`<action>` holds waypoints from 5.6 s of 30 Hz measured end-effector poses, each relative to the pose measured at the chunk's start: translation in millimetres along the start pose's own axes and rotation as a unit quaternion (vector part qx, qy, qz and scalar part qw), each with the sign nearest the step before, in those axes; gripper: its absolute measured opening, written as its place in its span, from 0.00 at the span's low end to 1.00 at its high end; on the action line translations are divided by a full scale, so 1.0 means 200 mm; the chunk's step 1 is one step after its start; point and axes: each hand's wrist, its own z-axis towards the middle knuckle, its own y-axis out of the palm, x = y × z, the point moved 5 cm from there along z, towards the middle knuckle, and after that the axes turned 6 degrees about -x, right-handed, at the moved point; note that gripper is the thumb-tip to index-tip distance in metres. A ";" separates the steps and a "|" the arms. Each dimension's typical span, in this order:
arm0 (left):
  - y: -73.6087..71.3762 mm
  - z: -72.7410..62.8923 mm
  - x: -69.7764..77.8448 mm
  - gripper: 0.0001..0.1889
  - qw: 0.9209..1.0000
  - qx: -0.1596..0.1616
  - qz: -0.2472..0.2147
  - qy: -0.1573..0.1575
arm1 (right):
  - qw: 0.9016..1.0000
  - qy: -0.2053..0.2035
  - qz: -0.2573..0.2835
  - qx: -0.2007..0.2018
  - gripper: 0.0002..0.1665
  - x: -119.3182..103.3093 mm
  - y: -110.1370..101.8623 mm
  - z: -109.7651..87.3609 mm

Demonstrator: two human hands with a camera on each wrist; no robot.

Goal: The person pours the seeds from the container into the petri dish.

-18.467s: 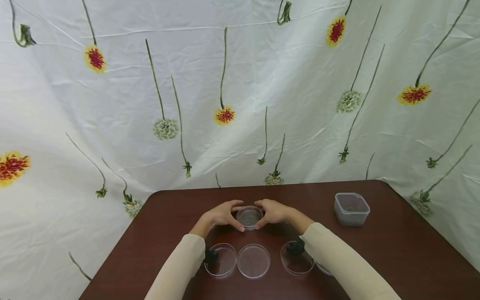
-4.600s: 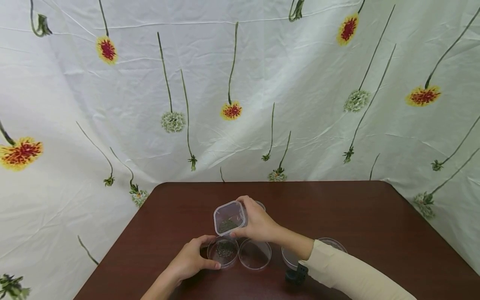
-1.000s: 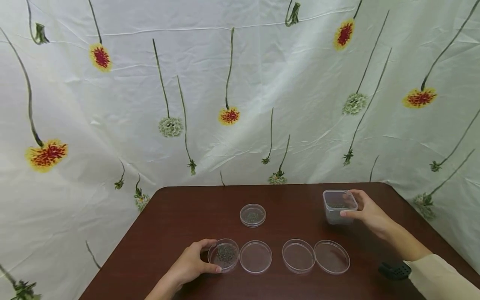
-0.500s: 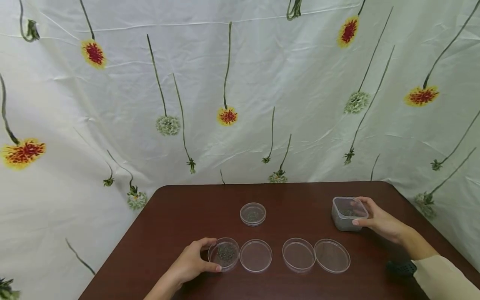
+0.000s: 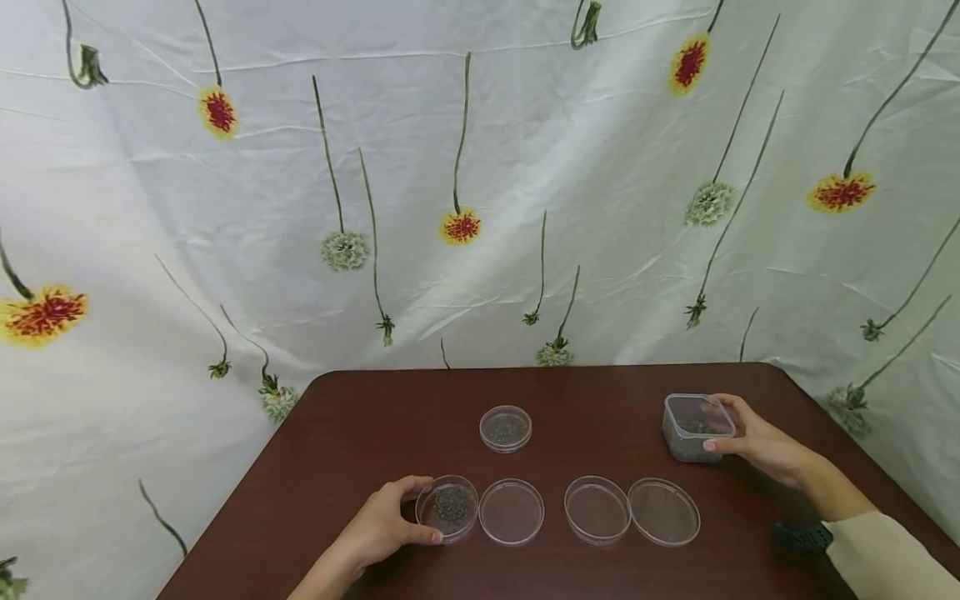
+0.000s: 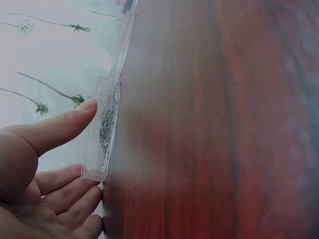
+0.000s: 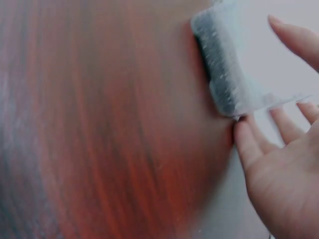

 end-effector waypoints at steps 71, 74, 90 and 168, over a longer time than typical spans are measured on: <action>-0.04 0.02 -0.03 0.44 1.000 -0.015 -0.005 0.012 | 0.977 -0.170 -0.059 -0.110 0.44 -0.66 0.76 0.31; -0.05 0.03 -0.03 0.44 1.000 -0.019 -0.005 0.009 | 0.973 -0.178 -0.072 -0.132 0.43 -0.65 0.82 0.34; -0.05 0.03 -0.04 0.44 1.000 -0.019 -0.009 0.012 | 0.924 -0.162 -0.273 -0.215 0.50 -0.63 1.15 0.42; -0.04 0.02 -0.01 0.42 1.000 -0.005 -0.013 0.017 | 0.922 -0.098 -0.213 -0.307 0.52 -0.65 1.60 0.67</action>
